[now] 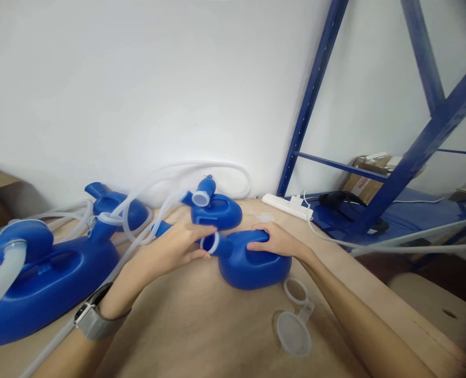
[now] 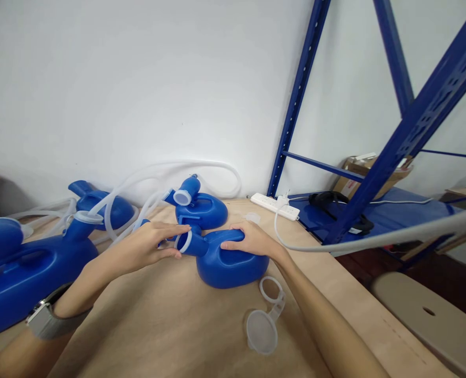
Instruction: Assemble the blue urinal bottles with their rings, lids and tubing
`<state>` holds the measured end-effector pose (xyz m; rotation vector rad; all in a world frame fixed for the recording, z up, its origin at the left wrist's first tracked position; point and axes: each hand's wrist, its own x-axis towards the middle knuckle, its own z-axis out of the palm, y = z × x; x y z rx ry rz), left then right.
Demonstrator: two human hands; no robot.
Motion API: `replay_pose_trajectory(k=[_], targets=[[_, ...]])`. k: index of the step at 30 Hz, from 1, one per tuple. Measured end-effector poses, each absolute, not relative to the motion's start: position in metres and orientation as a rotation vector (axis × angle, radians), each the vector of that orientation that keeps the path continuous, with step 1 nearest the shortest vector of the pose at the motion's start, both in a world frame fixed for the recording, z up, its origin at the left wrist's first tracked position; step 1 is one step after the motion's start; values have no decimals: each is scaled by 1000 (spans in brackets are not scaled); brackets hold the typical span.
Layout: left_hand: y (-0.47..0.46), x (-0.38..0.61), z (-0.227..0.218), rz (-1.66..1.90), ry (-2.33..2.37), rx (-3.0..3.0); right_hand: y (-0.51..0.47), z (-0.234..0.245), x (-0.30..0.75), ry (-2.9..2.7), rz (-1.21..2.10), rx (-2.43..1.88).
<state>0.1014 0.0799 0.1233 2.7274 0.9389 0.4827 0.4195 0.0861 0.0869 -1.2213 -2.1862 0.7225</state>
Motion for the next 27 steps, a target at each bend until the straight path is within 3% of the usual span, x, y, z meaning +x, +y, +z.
replay_pose_trajectory(k=[27], targets=[[86,99,113,638,743,2662,86,90,419,-2219,734,-1342]])
